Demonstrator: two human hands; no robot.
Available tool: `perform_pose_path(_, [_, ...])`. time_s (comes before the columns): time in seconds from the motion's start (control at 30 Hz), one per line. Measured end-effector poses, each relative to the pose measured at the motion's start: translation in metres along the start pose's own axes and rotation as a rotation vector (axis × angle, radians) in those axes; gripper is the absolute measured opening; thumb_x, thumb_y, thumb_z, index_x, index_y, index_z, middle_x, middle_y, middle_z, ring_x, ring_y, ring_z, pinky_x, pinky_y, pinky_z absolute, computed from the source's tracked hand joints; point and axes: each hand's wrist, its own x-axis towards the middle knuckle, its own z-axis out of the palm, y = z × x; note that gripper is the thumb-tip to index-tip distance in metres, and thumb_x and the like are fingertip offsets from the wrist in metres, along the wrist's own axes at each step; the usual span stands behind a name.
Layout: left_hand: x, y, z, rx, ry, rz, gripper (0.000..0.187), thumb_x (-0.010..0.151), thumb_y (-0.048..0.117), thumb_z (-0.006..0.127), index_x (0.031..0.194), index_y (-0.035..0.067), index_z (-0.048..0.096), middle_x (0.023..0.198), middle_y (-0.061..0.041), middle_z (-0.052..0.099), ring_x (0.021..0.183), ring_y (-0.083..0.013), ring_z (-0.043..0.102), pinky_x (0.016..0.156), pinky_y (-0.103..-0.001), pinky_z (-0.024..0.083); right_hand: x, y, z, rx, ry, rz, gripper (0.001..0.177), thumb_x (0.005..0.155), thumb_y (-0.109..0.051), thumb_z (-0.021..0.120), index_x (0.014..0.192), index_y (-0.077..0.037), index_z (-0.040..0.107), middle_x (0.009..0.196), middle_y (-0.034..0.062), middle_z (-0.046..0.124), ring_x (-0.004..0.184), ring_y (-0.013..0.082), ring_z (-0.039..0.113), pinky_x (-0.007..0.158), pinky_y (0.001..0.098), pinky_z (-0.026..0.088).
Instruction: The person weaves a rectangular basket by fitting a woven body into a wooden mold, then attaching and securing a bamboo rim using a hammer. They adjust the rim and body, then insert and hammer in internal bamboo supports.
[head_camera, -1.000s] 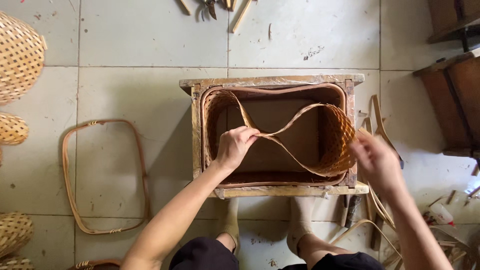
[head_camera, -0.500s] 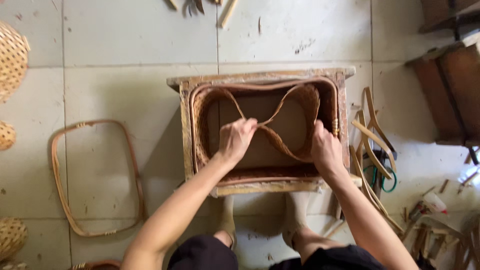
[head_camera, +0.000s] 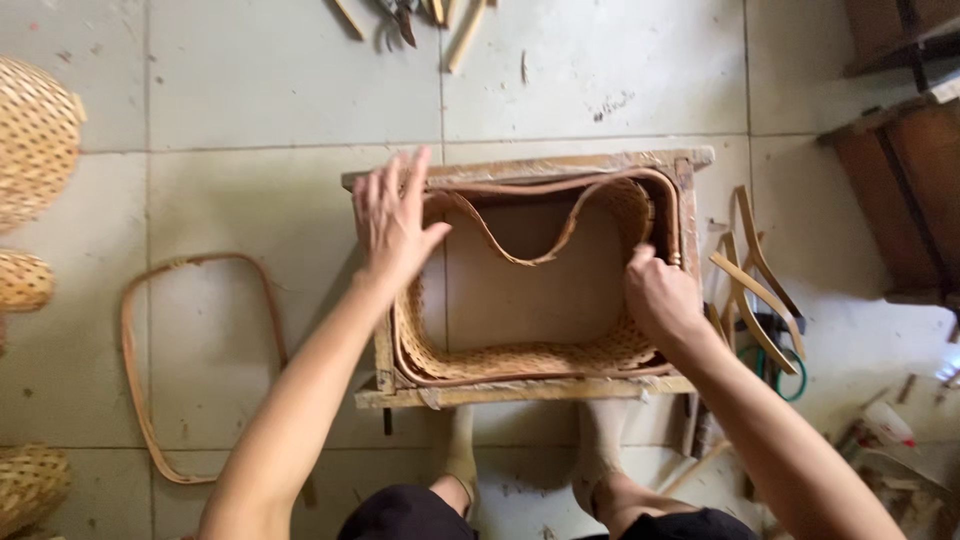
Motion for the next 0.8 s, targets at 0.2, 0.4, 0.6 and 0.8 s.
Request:
perform_pose_path(0.2, [0.004, -0.06, 0.05, 0.08, -0.25, -0.141, 0.095, 0.065, 0.013, 0.094, 0.148, 0.012, 0.049, 0.135, -0.018, 0.058, 0.132, -0.0361, 0.051, 0.123, -0.055, 0.026, -0.005, -0.011, -0.059, 0.449, 0.599, -0.466, 0.039, 0.101, -0.013, 0.057, 0.139, -0.006, 0.063, 0.135, 0.0184, 0.068, 0.117, 0.0324, 0.066, 0.093, 0.0433, 0.058])
perform_pose_path(0.4, [-0.001, -0.062, 0.05, 0.032, -0.207, -0.201, 0.08, 0.066, 0.006, 0.09, 0.139, 0.01, 0.057, 0.133, -0.015, 0.062, 0.134, -0.036, 0.051, 0.126, -0.05, 0.025, 0.071, -0.098, -0.01, 0.12, 0.306, -0.692, 0.032, 0.107, -0.026, 0.045, 0.128, -0.006, 0.057, 0.099, 0.0137, 0.073, 0.083, 0.0266, 0.071, 0.092, 0.0446, 0.056])
perform_pose_path(0.6, [-0.012, -0.05, 0.046, 0.029, -0.095, -0.147, 0.069, 0.077, 0.006, 0.083, 0.142, 0.01, 0.058, 0.143, -0.015, 0.059, 0.139, -0.0333, 0.051, 0.127, -0.051, 0.03, 0.068, -0.11, 0.012, 0.378, 0.229, -0.539, 0.015, 0.108, -0.009, 0.047, 0.119, -0.005, 0.056, 0.098, 0.0133, 0.07, 0.07, 0.0267, 0.066, 0.064, 0.0442, 0.056])
perform_pose_path(0.8, [-0.1, 0.0, -0.034, -0.055, -0.202, 0.576, 0.068, 0.096, 0.061, 0.046, 0.134, 0.007, 0.062, 0.143, -0.018, 0.061, 0.141, -0.0314, 0.049, 0.122, -0.063, 0.016, 0.024, -0.069, -0.028, 0.453, 0.638, -0.809, 0.054, 0.096, -0.028, 0.065, 0.142, -0.002, 0.053, 0.138, 0.0183, 0.06, 0.115, 0.0322, 0.062, 0.099, 0.0477, 0.049])
